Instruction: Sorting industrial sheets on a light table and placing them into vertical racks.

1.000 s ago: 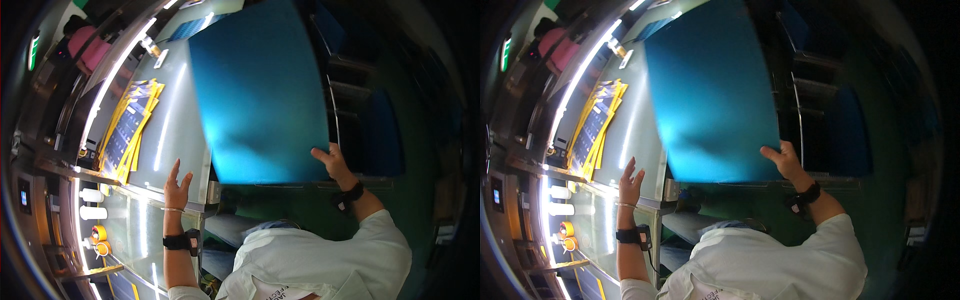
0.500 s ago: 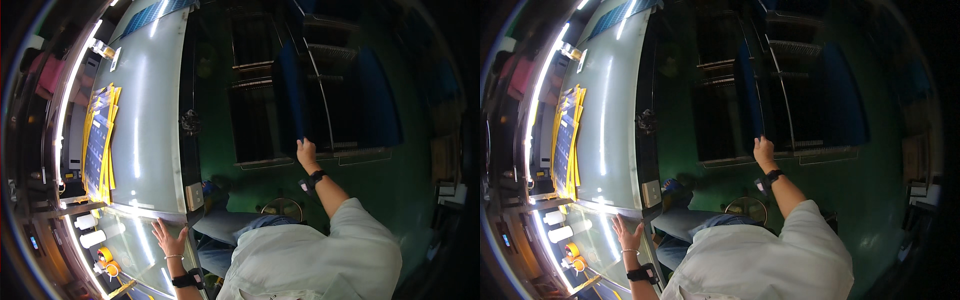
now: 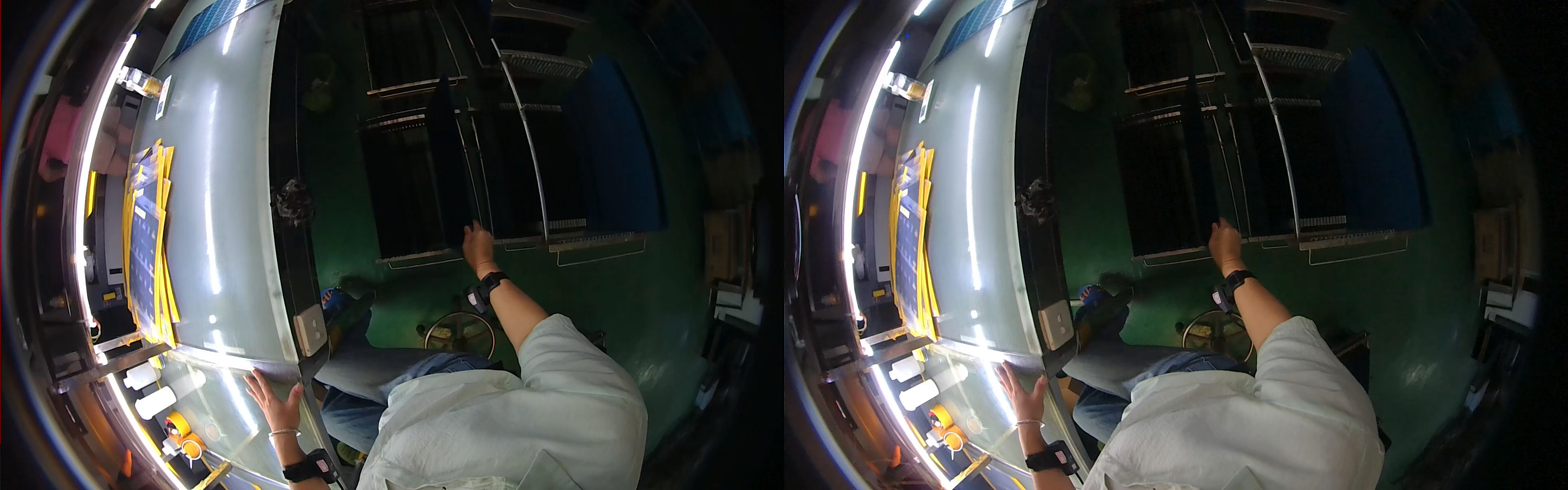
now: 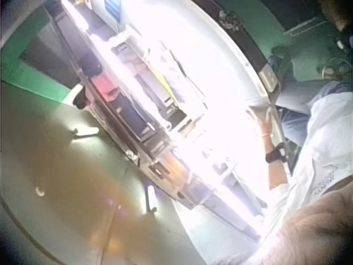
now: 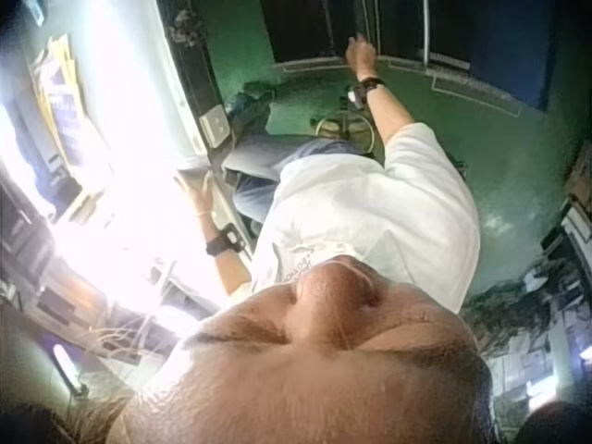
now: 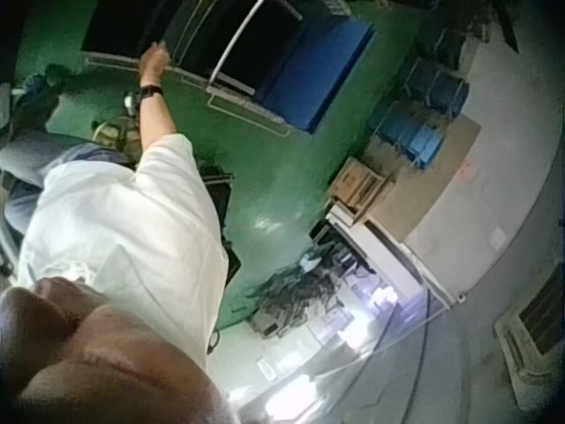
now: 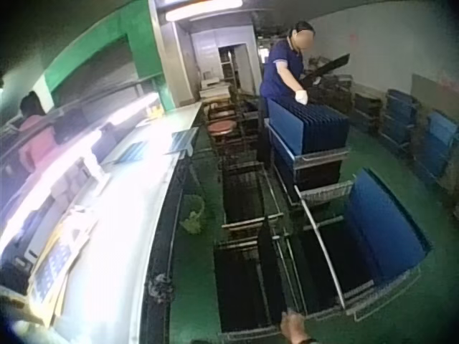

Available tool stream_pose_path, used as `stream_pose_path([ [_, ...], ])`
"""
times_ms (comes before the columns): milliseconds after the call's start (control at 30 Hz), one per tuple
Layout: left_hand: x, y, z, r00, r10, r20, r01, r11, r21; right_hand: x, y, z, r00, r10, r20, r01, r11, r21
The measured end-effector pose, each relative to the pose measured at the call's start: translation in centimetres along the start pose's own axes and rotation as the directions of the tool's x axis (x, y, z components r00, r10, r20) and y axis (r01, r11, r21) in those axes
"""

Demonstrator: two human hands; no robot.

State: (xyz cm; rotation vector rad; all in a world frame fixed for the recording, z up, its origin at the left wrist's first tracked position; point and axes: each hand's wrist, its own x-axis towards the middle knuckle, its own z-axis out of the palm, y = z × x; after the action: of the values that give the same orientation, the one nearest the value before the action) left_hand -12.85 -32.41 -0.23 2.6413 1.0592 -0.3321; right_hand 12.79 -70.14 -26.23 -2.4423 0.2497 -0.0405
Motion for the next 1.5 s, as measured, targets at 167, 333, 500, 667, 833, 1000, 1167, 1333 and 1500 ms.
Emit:
stream_pose_path([
  [167,0.2,-0.1,0.3,0.999,0.039,-0.023,-0.039,0.999,0.025,0.1,-0.3,-0.1,0.998,0.021,0.068,-0.017,0.998,-0.057],
  [333,-0.3,-0.4,0.1,0.999,0.026,-0.033,-0.026,1.0,0.001,0.6,-0.5,0.0,0.991,0.029,0.13,-0.021,0.998,-0.063],
  [500,0.0,-0.7,0.6,0.999,0.026,-0.023,-0.026,1.0,-0.011,1.2,-0.7,0.2,0.989,0.042,0.142,-0.027,0.994,-0.102],
  [667,0.1,-1.2,0.8,0.999,0.015,-0.035,-0.015,1.0,-0.012,2.2,-1.2,0.6,0.981,0.073,0.182,-0.049,0.99,-0.133],
  [833,0.1,-0.9,0.6,1.0,-0.009,-0.016,0.008,1.0,-0.019,2.6,-1.6,0.8,0.982,0.06,0.179,-0.04,0.992,-0.117],
  [1000,0.2,-0.9,0.6,1.0,-0.022,-0.01,0.022,1.0,-0.012,1.5,-0.7,1.2,0.99,0.025,0.141,-0.01,0.994,-0.106],
  [1167,-0.1,-1.2,0.6,1.0,-0.008,-0.019,0.008,1.0,-0.014,1.3,-0.9,1.1,0.98,0.074,0.183,-0.053,0.992,-0.116],
  [1333,-0.3,-0.8,0.7,1.0,-0.021,-0.006,0.021,1.0,0.001,1.8,-0.9,0.8,0.983,0.062,0.17,-0.039,0.99,-0.137],
  [1500,0.5,-0.3,1.3,1.0,0.004,-0.006,-0.003,1.0,0.003,3.3,-0.4,0.5,0.979,0.084,0.184,-0.054,0.985,-0.164],
])
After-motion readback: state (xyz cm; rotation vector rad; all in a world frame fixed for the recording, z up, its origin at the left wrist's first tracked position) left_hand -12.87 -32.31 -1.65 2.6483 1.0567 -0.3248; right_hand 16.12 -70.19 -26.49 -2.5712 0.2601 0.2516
